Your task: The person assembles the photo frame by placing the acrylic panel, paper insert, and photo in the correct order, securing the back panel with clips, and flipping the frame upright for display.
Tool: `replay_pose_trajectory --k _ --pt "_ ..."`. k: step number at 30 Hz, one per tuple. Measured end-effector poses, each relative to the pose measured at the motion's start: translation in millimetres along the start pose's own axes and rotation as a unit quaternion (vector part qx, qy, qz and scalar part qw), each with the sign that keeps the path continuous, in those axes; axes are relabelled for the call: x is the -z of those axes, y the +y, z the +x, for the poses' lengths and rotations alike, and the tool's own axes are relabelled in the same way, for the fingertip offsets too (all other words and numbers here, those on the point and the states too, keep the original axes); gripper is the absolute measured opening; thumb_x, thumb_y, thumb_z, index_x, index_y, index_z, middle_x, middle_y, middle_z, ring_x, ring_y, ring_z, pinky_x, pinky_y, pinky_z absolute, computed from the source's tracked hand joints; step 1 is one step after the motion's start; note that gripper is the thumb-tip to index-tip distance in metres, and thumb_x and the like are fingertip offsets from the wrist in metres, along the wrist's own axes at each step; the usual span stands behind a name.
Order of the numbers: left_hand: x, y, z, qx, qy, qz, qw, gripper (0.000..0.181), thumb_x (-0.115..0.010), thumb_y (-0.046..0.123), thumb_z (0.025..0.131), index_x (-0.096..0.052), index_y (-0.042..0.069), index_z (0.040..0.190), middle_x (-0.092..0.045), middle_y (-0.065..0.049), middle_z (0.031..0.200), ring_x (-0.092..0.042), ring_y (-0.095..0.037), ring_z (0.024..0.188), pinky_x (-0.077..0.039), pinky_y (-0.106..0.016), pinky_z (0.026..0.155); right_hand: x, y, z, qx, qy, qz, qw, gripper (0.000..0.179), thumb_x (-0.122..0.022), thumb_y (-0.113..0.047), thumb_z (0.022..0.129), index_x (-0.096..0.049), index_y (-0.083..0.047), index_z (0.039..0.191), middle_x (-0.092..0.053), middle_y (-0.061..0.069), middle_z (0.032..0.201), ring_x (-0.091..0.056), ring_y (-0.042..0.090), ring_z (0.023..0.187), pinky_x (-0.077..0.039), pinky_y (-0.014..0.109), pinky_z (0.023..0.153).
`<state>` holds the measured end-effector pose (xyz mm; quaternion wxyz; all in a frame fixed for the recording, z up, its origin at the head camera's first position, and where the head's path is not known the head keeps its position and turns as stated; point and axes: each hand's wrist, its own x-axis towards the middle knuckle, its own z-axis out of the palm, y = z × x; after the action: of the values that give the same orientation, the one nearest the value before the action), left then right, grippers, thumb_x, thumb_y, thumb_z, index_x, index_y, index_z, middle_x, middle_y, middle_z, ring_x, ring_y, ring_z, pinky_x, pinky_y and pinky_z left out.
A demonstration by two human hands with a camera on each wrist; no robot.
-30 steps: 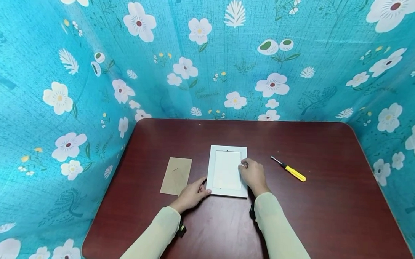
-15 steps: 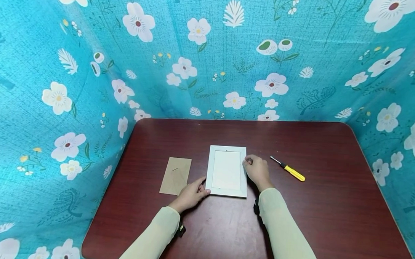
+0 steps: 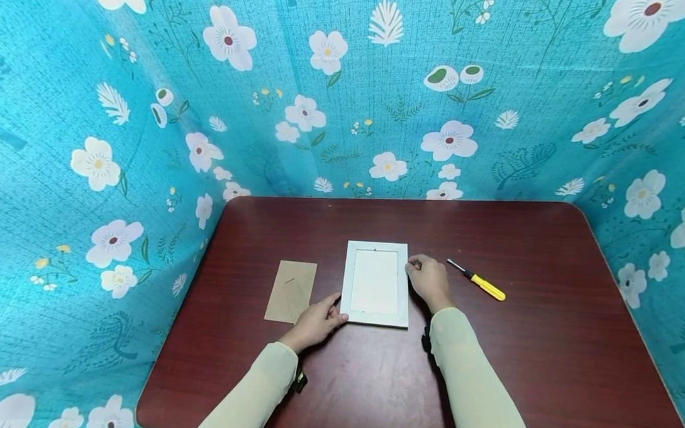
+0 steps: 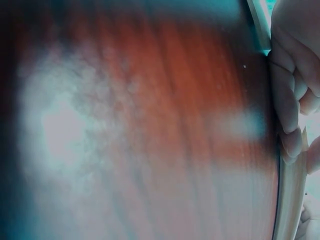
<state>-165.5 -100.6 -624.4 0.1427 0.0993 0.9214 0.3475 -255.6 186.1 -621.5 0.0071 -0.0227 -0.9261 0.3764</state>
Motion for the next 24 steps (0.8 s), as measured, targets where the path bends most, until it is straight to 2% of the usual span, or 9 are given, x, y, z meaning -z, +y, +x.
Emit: replay_pose_trajectory --k 11,18,24 --pt "-0.6 1.6 -0.9 -0.002 0.003 0.002 1.0000 0.063 -0.063 0.041 0.094 -0.044 0.011 0.146 -0.053 0.015 0.073 -0.048 -0.002 0.059 -0.042 -0.025 0.062 -2.7 -0.4 6.3 -0.005 -0.004 -0.005 1.0000 0.028 -0.059 -0.026 0.096 -0.070 -0.003 0.108 -0.066 0.007 0.086 -0.058 0.025 0.076 -0.046 0.044 0.072" --pt "-0.5 -0.3 -1.1 -0.008 0.000 0.009 0.9999 0.063 -0.062 0.043 0.095 -0.043 0.011 0.146 -0.053 0.016 0.074 -0.048 -0.002 0.059 -0.042 -0.024 0.062 -2.6 0.3 7.9 -0.002 -0.032 -0.023 0.9992 0.037 -0.055 -0.030 0.099 -0.065 -0.002 0.120 -0.067 0.016 0.104 -0.061 0.034 0.093 -0.045 0.052 0.081" --pt "1.1 0.6 -0.9 -0.009 -0.004 0.012 0.9999 0.063 -0.062 0.043 0.095 -0.043 0.011 0.147 -0.054 0.016 0.074 -0.048 -0.002 0.060 -0.042 -0.024 0.063 -3.6 2.5 11.4 -0.009 -0.063 -0.042 0.9971 0.046 -0.049 -0.038 0.101 -0.060 -0.004 0.130 -0.061 0.021 0.124 -0.054 0.043 0.113 -0.040 0.060 0.092"
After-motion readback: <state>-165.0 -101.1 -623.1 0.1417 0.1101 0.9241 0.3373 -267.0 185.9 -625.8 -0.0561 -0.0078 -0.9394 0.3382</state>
